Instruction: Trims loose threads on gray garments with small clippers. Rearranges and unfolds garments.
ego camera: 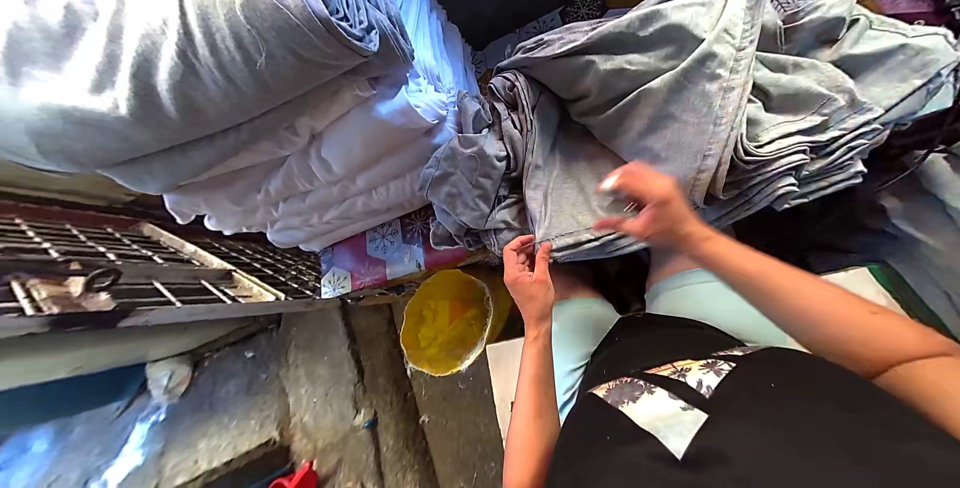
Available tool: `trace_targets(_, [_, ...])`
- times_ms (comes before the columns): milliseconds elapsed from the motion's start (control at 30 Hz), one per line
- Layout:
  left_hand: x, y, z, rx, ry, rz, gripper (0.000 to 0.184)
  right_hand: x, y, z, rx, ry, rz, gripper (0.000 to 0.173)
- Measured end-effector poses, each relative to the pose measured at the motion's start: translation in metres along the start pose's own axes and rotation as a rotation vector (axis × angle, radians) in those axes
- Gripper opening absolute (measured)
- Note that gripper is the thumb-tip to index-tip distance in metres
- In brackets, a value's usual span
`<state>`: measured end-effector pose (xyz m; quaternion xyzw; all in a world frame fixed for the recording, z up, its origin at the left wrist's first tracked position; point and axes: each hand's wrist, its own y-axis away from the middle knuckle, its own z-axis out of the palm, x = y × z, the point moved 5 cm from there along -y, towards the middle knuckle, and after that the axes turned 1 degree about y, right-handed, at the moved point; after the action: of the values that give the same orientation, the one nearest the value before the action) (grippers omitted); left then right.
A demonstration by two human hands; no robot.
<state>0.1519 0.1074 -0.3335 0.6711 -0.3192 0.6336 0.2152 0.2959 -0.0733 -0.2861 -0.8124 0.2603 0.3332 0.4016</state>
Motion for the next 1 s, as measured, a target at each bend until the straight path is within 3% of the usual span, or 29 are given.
trace_targets(33, [0.007, -0.001, 0.003, -0.010, 0.044, -0.014, 0.031, 0.004, 0.011, 0.033, -0.095, -0.055, -0.001, 0.041])
trace_targets(133, [0.022, -0.005, 0.005, -0.038, 0.083, -0.026, 0.033, 0.012, 0.017, 0.072, -0.158, -0.174, 0.000, 0.013])
trace_targets(233, [0.028, -0.010, 0.000, -0.080, 0.003, 0.017, 0.035, 0.007, 0.003, 0.056, -0.073, -0.151, 0.037, 0.010])
trace_targets(367, [0.036, -0.012, 0.013, -0.127, -0.108, 0.092, 0.030, 0.001, -0.007, 0.041, -0.102, 0.131, -0.045, 0.029])
trace_targets(433, [0.040, -0.013, 0.021, -0.081, -0.280, 0.156, 0.024, 0.008, -0.009, 0.037, -0.147, 0.123, -0.010, 0.019])
trace_targets(500, [0.043, -0.022, 0.025, -0.022, -0.434, 0.249, 0.020, 0.013, -0.017, 0.020, -0.192, -0.050, 0.087, 0.009])
trace_targets(567, [0.036, -0.034, 0.027, -0.018, -0.314, 0.251, 0.022, 0.012, -0.024, 0.002, -0.264, -0.249, 0.149, 0.003])
trace_targets(633, [0.032, -0.042, 0.030, -0.123, -0.002, 0.085, 0.027, 0.018, -0.029, -0.010, -0.296, -0.475, 0.303, 0.019])
trace_targets(700, [0.034, -0.045, 0.036, -0.241, 0.237, -0.156, 0.025, 0.034, -0.028, -0.014, -0.206, -0.757, 0.646, 0.029])
trace_targets(767, [0.035, -0.043, 0.042, -0.299, 0.291, -0.292, 0.021, 0.051, -0.023, -0.012, -0.166, -0.775, 0.925, 0.029])
trace_targets(800, [0.034, -0.042, 0.045, -0.303, 0.289, -0.323, 0.020, 0.061, -0.019, -0.008, -0.194, -0.655, 0.953, 0.031])
trace_targets(867, [0.034, -0.038, 0.047, -0.284, 0.241, -0.329, 0.018, 0.068, -0.014, -0.007, -0.221, -0.221, 0.782, 0.030])
trace_targets(900, [0.036, -0.036, 0.048, -0.269, 0.206, -0.313, 0.017, 0.061, -0.013, -0.010, -0.179, -0.022, 0.638, 0.020])
trace_targets(1000, [0.041, -0.029, 0.048, -0.249, 0.133, -0.251, 0.017, 0.022, -0.010, -0.016, 0.031, 0.117, 0.292, 0.017])
